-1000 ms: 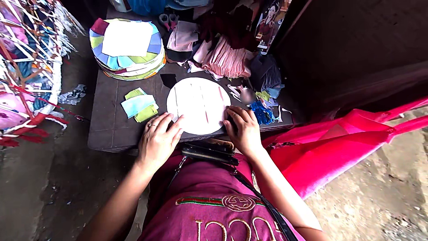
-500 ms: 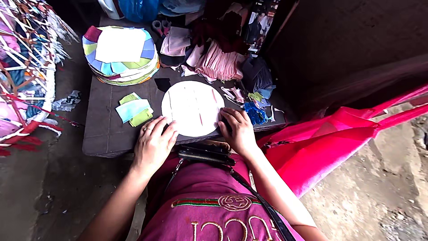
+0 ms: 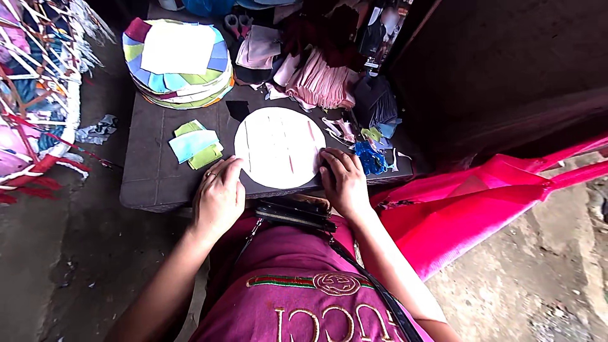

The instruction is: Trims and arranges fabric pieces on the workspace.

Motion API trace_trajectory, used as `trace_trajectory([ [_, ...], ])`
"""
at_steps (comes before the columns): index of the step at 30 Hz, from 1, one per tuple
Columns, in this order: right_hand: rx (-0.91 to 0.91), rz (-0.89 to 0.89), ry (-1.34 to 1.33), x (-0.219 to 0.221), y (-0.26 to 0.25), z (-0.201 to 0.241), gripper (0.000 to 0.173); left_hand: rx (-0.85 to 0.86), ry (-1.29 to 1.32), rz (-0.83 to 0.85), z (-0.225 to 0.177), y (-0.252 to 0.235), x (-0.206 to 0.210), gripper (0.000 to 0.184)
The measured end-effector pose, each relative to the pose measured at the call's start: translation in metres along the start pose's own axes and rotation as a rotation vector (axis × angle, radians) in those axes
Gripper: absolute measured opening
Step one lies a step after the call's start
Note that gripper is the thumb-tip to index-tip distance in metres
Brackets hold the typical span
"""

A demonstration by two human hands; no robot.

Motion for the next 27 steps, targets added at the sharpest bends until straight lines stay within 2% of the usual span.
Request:
trace_trajectory([
  [8, 0.024, 0.018, -0.191, -0.0115, -0.0005, -0.0079, 0.042, 0.015, 0.018, 0.015, 0.0004, 0.0004, 0.0012, 0.038],
  [18, -0.034, 0.041, -0.147, -0.0084, 0.0009, -0.0040, 0.050, 0.047, 0.035, 0.050, -0.0007, -0.0007, 0.0034, 0.037],
  [27, -0.049, 0.022, -0.138, -0.0079, 0.0002, -0.0029, 0.047, 0.079, 0.012, 0.029, -0.0022, -0.0008, 0.0038, 0.035],
])
Point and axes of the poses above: each hand's wrist, its own y-axis away from the middle knuckle, its own x-axis out of the palm, z = x × y, the point moved 9 cm from there along -y, towards the middle knuckle, and after that the axes turned 12 degrees about -x, right-handed, at the moved point
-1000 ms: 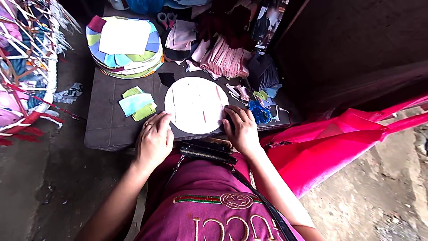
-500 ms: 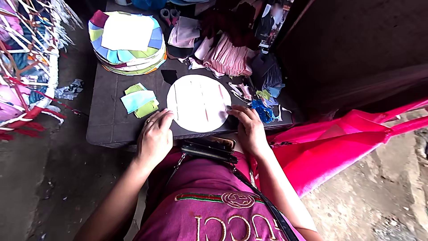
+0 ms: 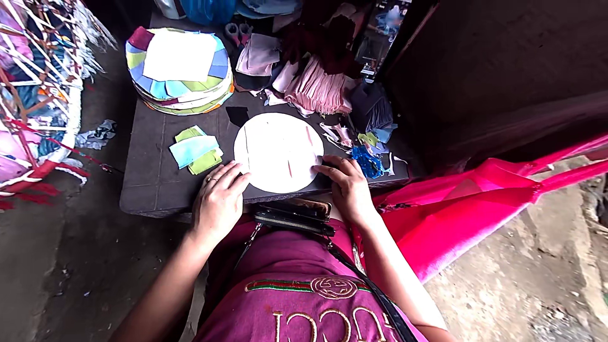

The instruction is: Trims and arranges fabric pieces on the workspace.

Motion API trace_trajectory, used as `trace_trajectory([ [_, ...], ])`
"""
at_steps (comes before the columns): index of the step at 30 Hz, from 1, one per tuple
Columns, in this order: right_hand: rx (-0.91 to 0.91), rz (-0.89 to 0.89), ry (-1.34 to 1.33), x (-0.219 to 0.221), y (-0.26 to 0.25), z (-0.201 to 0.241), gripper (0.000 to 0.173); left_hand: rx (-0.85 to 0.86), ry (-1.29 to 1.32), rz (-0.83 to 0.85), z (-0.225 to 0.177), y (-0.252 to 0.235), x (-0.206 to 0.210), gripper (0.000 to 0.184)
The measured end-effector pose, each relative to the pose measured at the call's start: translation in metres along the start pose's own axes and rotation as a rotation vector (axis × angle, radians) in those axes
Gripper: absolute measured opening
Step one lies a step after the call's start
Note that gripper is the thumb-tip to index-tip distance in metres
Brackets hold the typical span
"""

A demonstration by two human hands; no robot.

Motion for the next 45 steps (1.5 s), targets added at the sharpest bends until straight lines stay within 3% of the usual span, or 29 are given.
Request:
trace_trajectory([
  [16, 0.033, -0.047, 0.065, -0.001, 0.003, -0.001, 0.046, -0.053, -0.030, -0.019, 0.000, -0.001, -0.001, 0.039],
  [20, 0.029, -0.054, 0.060, -0.001, 0.003, -0.001, 0.047, -0.119, 0.014, 0.096, -0.012, -0.022, -0.006, 0.045],
  [23, 0.024, -0.057, 0.064, -0.001, 0.003, -0.001, 0.046, -0.015, -0.045, 0.250, -0.043, -0.050, 0.002, 0.051],
  [26, 0.015, -0.061, 0.070, -0.002, 0.003, 0.000, 0.045, 0.115, -0.113, 0.413, -0.068, -0.075, 0.032, 0.056],
  [32, 0.017, -0.049, 0.069, -0.003, 0.004, -0.001, 0.043, 0.056, -0.248, 0.729, -0.056, -0.092, 0.100, 0.066],
  [41, 0.016, -0.051, 0.080, -0.001, 0.004, 0.002, 0.044, -0.023, -0.183, 0.888, -0.058, -0.105, 0.093, 0.070],
  [45, 0.016, -0.061, 0.105, 0.000, 0.005, 0.002, 0.044, -0.014, -0.064, 0.791, -0.068, -0.155, 0.063, 0.056],
])
Point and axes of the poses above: each hand's wrist, its own y-axis away from the middle knuckle, its own x-axis out of the palm, z = x × y, the point moved 9 cm from there along -y, towards the middle knuckle, and after that the axes turned 12 degrees about -x, right-handed, at the moved point
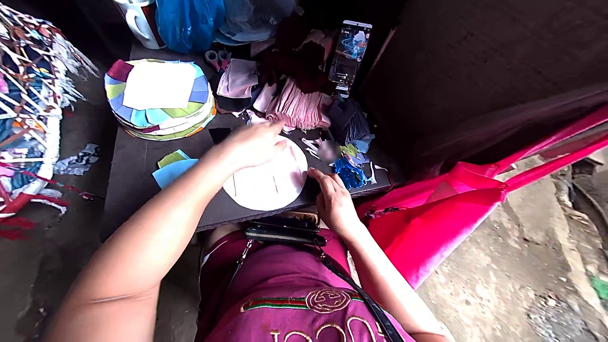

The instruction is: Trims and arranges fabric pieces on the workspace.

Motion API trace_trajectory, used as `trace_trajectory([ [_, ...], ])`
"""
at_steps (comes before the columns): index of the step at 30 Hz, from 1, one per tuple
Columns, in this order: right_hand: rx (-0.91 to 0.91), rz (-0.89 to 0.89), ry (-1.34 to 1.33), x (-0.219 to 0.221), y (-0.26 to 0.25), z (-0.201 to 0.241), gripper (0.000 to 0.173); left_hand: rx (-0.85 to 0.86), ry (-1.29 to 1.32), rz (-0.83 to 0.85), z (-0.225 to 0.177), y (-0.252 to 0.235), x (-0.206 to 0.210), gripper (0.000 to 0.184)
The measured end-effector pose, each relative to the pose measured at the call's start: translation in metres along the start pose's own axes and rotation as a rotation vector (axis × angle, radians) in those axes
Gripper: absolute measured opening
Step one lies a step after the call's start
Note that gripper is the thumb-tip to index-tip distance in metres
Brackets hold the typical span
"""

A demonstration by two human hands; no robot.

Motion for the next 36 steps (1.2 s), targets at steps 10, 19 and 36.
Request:
trace_trajectory([
  [10, 0.039, -0.031, -0.023, -0.008, 0.001, -0.002, 0.036, -0.106, 0.441, -0.579, 0.061, 0.008, -0.055, 0.031],
  [19, 0.481, -0.133, 0.151, -0.070, -0.065, -0.105, 0.048, 0.037, 0.335, -0.547, 0.031, 0.001, -0.028, 0.028],
  [36, 0.523, -0.152, -0.044, -0.084, -0.093, -0.097, 0.021, 0.178, 0.976, 0.182, -0.012, 0.000, 0.028, 0.033],
])
Point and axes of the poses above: each hand's wrist, its own y-axis away from the middle knuckle, its own x-axis out of the palm, z = x × y, the point moved 9 cm from there along -y, towards the middle knuckle, and after that the axes turned 12 degrees about -x, right-handed, at the moved point
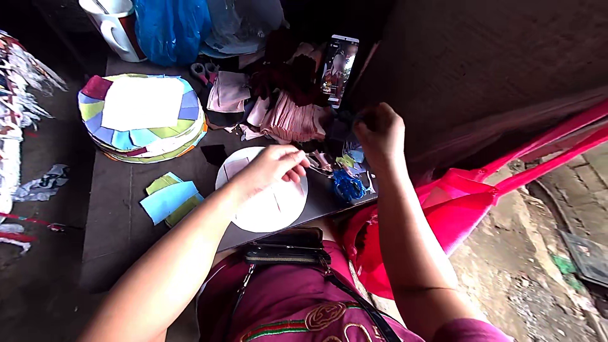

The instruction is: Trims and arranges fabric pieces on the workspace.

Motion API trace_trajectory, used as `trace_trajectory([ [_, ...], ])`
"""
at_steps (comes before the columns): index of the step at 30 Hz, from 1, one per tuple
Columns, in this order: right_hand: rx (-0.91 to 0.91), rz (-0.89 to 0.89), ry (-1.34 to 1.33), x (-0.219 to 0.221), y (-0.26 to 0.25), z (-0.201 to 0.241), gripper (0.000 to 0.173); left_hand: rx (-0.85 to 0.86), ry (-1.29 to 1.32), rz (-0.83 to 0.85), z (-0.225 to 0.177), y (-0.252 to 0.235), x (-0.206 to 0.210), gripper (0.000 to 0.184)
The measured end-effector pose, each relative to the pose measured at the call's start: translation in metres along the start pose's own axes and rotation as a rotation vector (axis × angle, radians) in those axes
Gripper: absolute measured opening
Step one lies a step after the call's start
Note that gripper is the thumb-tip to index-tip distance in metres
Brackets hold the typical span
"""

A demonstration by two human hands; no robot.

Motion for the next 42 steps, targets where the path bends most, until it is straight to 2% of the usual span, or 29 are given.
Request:
trace_trajectory([
  [3, -0.240, 0.032, 0.315, 0.003, 0.018, 0.047, 0.020, -0.050, 0.085, 0.241, 0.010, 0.005, 0.036, 0.056],
  [6, -0.485, 0.024, 0.322, 0.019, 0.039, 0.080, 0.017, -0.061, 0.268, 0.359, 0.010, 0.006, 0.048, 0.067],
  [9, -0.706, -0.028, 0.234, 0.031, 0.063, 0.102, 0.014, -0.072, 0.485, 0.284, 0.008, 0.002, 0.039, 0.063],
  [12, -0.819, -0.076, 0.203, 0.038, 0.081, 0.109, 0.015, -0.077, 0.653, 0.112, 0.007, 0.001, 0.015, 0.037],
  [13, -0.827, -0.088, 0.201, 0.039, 0.085, 0.107, 0.015, -0.072, 0.671, 0.059, 0.006, 0.001, 0.007, 0.032],
  [16, -0.741, -0.109, 0.120, 0.039, 0.087, 0.092, 0.015, -0.044, 0.717, -0.026, 0.002, 0.004, -0.008, 0.031],
  [17, -0.670, -0.114, 0.019, 0.037, 0.086, 0.083, 0.022, -0.025, 0.748, -0.036, -0.001, 0.006, -0.010, 0.031],
  [19, -0.443, -0.102, -0.276, 0.037, 0.085, 0.061, 0.045, 0.015, 0.801, -0.034, -0.005, 0.009, -0.012, 0.033],
  [21, -0.155, -0.068, -0.637, 0.046, 0.086, 0.041, 0.056, 0.045, 0.820, -0.022, -0.008, 0.010, -0.010, 0.034],
  [23, 0.084, -0.037, -0.953, 0.060, 0.088, 0.031, 0.046, 0.060, 0.823, -0.013, -0.010, 0.010, -0.008, 0.035],
  [25, 0.174, -0.010, -1.114, 0.068, 0.088, 0.031, 0.029, 0.071, 0.802, 0.012, -0.010, 0.010, -0.005, 0.036],
  [27, 0.187, -0.032, -1.134, 0.068, 0.085, 0.032, 0.014, 0.072, 0.790, 0.036, -0.011, 0.010, -0.003, 0.037],
  [31, 0.120, -0.099, -1.005, 0.051, 0.079, 0.027, 0.012, 0.065, 0.769, -0.023, -0.009, 0.009, -0.008, 0.036],
  [33, 0.031, -0.117, -0.718, 0.033, 0.075, 0.025, 0.009, 0.064, 0.664, -0.170, -0.008, 0.009, -0.019, 0.032],
  [36, -0.169, 0.011, -0.077, 0.009, 0.071, 0.040, 0.015, 0.178, 0.241, -0.337, -0.017, 0.012, -0.026, 0.028],
  [38, -0.265, 0.157, 0.014, 0.008, 0.072, 0.057, 0.014, 0.317, 0.052, -0.270, -0.027, 0.016, -0.013, 0.044],
  [40, -0.367, 0.233, -0.107, 0.008, 0.077, 0.074, 0.013, 0.365, 0.011, -0.088, -0.033, 0.020, 0.008, 0.064],
  [41, -0.393, 0.245, -0.188, 0.009, 0.079, 0.079, 0.014, 0.357, 0.045, 0.020, -0.033, 0.022, 0.019, 0.067],
  [42, -0.399, 0.238, -0.246, 0.009, 0.079, 0.082, 0.013, 0.325, 0.106, 0.121, -0.031, 0.024, 0.029, 0.062],
])
Point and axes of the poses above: each hand's wrist, its own y-axis away from the middle knuckle, its own x-axis out of the palm, z = x × y, the point moved 9 cm from there along -y, towards the middle knuckle, and after that the axes turned 12 degrees about -x, right-handed, at the moved point
